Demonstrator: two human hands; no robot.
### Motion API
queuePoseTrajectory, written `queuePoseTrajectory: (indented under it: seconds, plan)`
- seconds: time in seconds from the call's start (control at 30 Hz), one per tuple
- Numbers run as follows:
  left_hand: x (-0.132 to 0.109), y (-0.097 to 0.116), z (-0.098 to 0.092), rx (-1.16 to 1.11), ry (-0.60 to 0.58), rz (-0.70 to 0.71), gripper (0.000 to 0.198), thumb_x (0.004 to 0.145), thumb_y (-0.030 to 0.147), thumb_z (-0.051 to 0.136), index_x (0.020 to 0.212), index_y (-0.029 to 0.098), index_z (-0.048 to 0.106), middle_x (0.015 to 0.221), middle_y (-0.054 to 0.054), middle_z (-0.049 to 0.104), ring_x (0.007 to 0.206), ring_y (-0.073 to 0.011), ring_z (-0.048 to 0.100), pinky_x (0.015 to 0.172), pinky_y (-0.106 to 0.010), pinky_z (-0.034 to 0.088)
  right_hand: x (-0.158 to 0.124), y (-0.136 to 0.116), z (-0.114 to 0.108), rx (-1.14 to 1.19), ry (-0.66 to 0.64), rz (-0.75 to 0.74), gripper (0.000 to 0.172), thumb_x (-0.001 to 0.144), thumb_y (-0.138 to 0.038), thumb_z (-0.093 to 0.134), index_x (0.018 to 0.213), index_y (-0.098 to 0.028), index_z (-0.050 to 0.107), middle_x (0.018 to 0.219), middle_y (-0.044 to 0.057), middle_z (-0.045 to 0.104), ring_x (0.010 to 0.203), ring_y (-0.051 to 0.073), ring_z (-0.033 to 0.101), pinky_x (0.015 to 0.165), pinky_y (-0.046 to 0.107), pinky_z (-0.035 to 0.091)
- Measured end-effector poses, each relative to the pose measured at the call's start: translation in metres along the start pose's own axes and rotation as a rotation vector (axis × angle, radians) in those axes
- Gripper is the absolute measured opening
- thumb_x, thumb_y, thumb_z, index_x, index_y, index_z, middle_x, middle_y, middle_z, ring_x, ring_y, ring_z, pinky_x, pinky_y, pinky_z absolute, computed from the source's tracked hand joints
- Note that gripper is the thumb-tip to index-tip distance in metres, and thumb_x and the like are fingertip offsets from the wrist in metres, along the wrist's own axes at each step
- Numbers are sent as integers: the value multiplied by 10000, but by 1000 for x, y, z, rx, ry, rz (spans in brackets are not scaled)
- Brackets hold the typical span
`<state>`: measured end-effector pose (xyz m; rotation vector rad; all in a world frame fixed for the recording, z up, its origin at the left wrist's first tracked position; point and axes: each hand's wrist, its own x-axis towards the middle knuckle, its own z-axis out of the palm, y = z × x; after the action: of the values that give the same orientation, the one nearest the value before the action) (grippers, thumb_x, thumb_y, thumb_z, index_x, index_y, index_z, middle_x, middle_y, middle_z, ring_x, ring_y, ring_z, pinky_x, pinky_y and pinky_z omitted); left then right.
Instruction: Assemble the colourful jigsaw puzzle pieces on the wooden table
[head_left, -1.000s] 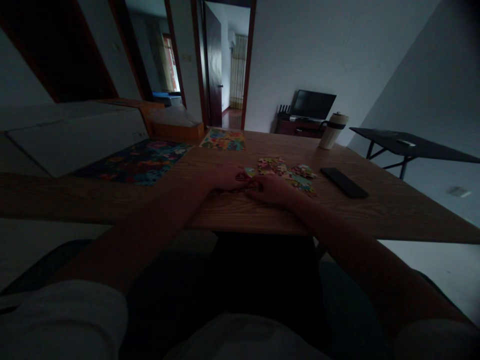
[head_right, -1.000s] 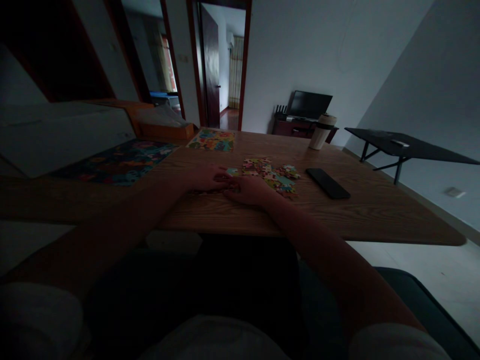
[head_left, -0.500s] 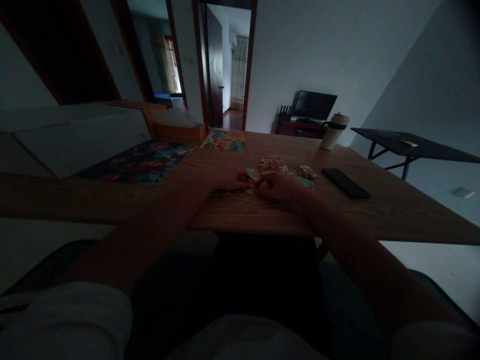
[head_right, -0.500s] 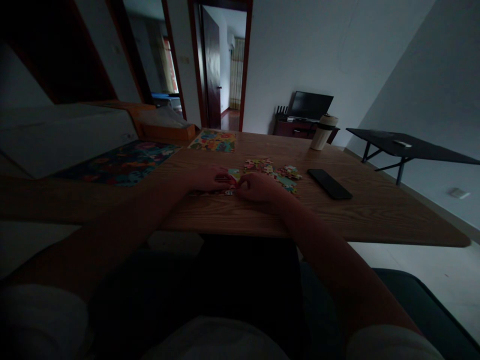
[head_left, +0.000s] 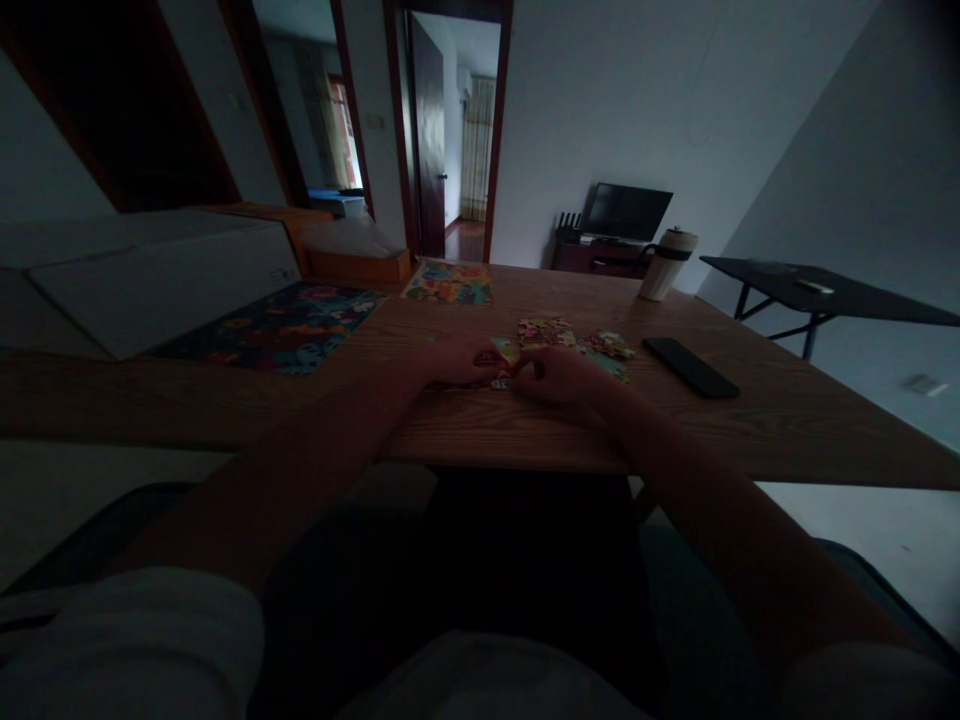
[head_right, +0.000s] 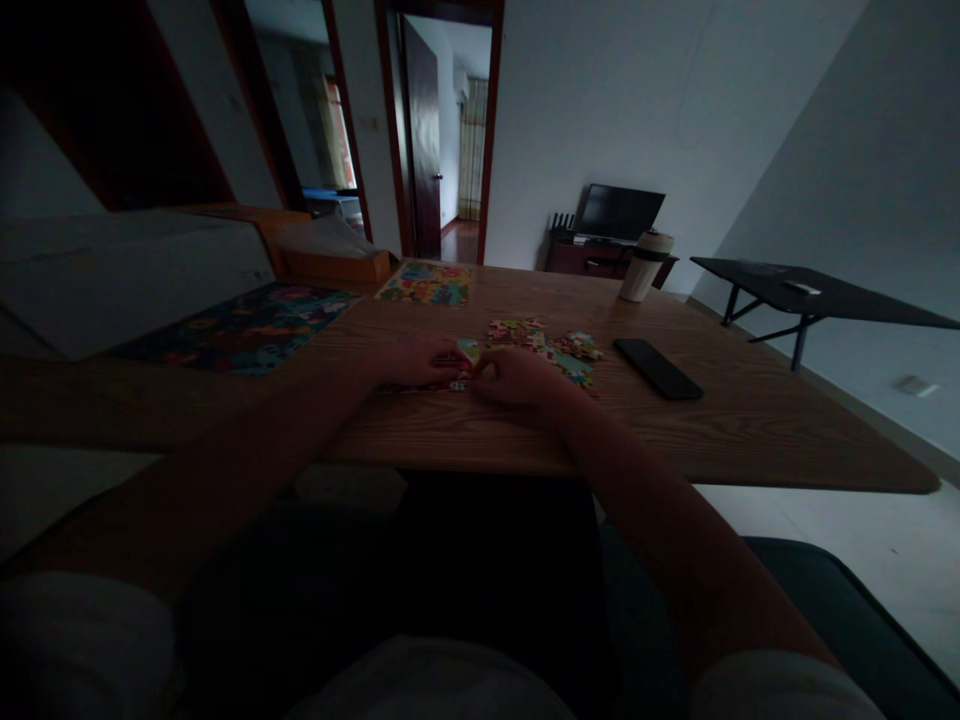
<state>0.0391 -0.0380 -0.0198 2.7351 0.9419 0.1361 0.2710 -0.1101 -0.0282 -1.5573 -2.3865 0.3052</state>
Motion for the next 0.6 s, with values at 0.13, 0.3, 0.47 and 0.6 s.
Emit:
queuePoseTrajectory:
  seconds: [0.13,0.3,0.47,0.6]
  plan:
    - [1,-4,3,17,-30,-11,447,1032,530,539,1299,226,729,1277,-91,749,1099,-254,680,976,-364,514,-1,1,-2,-22,-7,-20,299,936,-416,680,1151,-245,798,947,53,780,775,198,682,721,305,463]
    - [2,-3,2,58,-47,-16,482,1039,584,510,1340,269,717,1313,-81,741,1152,-264,671,1007,-366,499,-1,1,-1,-29,2,-10,305,947,-438,676,1157,-256,800,957,55,783,793,211,689,716,308,467]
    - [-1,1,-1,79,-70,-5,528,1061,581,443,1365,237,702,1347,-105,720,1182,-275,667,1038,-380,484,0,2,2,4,-14,-55,303,958,-433,674,1157,-246,805,992,59,790,816,205,697,755,301,484]
    - [-1,-4,2,8,-101,18,553,1060,595,425,1412,244,669,1381,-100,705,1175,-255,676,1019,-340,493,5,14,-4,83,-22,-93,310,965,-461,679,1124,-235,820,931,51,785,768,184,681,734,290,489]
